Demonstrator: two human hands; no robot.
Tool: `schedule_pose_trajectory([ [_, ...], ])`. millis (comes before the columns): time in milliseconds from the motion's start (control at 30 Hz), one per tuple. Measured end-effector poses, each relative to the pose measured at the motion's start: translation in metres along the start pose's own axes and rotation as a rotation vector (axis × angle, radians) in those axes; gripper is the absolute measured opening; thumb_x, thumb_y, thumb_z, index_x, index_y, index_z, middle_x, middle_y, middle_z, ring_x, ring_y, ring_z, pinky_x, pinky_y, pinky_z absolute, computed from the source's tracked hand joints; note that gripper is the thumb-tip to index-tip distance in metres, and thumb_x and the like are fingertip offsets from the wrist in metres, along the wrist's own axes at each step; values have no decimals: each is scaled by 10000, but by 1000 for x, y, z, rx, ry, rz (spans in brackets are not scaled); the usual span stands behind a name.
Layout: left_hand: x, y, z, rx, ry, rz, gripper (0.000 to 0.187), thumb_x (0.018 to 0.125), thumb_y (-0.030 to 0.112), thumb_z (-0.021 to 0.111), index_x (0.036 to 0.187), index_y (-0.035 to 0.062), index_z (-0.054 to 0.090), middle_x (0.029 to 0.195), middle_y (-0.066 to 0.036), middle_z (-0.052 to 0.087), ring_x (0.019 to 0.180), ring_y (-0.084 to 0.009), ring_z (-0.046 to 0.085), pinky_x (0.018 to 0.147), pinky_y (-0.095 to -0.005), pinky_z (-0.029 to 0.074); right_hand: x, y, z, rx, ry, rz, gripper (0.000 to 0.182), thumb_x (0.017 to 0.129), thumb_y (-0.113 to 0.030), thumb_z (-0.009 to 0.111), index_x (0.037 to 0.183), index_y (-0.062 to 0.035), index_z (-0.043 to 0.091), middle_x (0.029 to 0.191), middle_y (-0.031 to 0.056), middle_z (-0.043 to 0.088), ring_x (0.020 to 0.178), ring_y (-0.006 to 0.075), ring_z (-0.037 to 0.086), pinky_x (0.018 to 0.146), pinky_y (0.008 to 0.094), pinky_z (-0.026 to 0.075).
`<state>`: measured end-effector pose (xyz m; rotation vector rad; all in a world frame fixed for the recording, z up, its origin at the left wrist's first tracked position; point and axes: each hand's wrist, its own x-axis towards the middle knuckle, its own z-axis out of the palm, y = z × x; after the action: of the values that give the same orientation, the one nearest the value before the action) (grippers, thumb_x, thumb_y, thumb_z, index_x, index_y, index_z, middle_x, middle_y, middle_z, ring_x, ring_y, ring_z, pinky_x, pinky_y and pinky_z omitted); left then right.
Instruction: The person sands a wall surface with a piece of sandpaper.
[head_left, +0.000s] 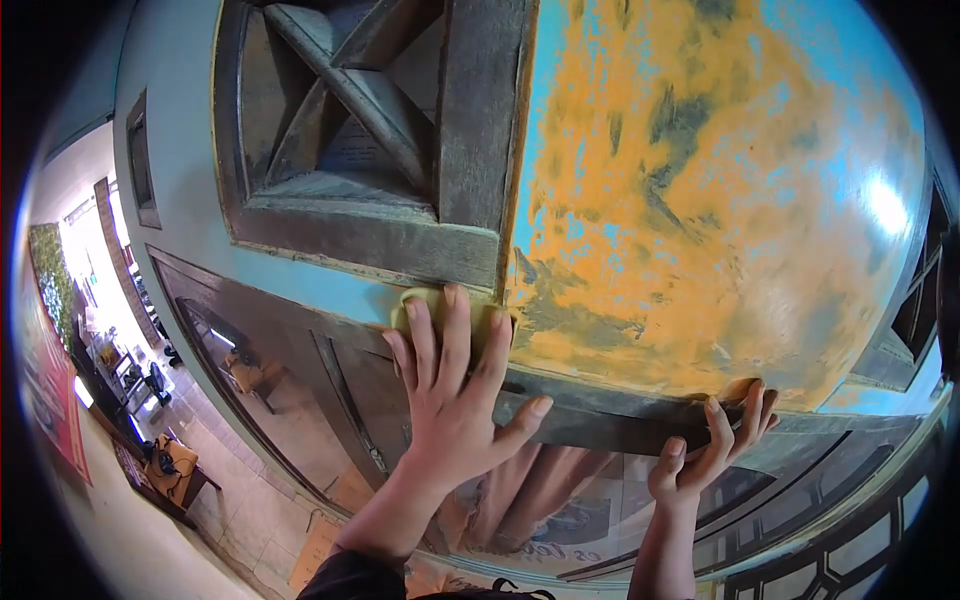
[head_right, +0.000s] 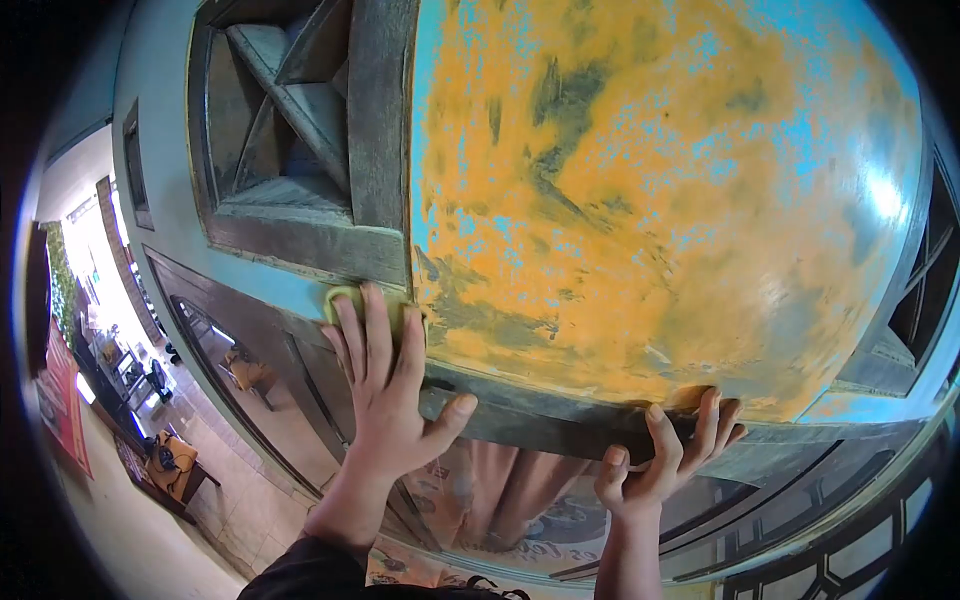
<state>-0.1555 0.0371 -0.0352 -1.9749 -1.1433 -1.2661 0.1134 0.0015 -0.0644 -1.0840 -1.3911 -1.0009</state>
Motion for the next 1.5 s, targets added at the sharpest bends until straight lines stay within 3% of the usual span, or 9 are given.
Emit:
schedule_pose_trajectory([
  [467,1,-1,-1,-12,7,-11,851,918,552,551,1471,-58,335,1581,-338,132,1461,-557,9,1121,-674,-28,-1,-1,3,-4,13,0,419,990,-482,438,1241,-169,558,1526,238,335,1477,457,167,1182,608,17],
  [567,-12,1,10,-14,32,12,844,920,556,548,1474,-45,339,1580,-339,132,1461,-557,9,1120,-677,-23,0,-1,1,-50,0,-29,458,1010,-473,401,1272,-118,526,1533,237,345,1459,471,207,1156,641,89],
  [667,-2,-4,2,12,17,19,848,921,565,543,1481,-38,336,1580,-341,128,1462,-555,17,1117,-684,-19,0,-1,2,0,7,-8,421,994,-473,437,1255,-162,546,1528,235,331,1477,454,170,1178,613,33],
  [1367,2,-10,1,10,37,0,835,931,542,533,1492,-35,311,1581,-342,123,1461,-557,7,1114,-685,-26,-3,0,2,-21,-3,-2,411,987,-464,446,1254,-169,552,1531,235,324,1476,465,164,1177,625,22],
  [1467,10,-11,-4,23,37,-14,834,933,550,525,1489,-35,316,1580,-344,123,1459,-561,10,1112,-688,-22,-2,0,1,-66,2,-23,452,1005,-463,399,1284,-128,518,1530,242,343,1455,482,211,1155,647,82],
  [1500,6,-8,-1,8,38,-17,830,934,549,523,1485,-38,321,1579,-345,126,1458,-563,11,1113,-687,-21,-2,0,2,-45,8,-15,436,999,-463,415,1273,-143,530,1529,239,339,1462,476,194,1163,638,60],
])
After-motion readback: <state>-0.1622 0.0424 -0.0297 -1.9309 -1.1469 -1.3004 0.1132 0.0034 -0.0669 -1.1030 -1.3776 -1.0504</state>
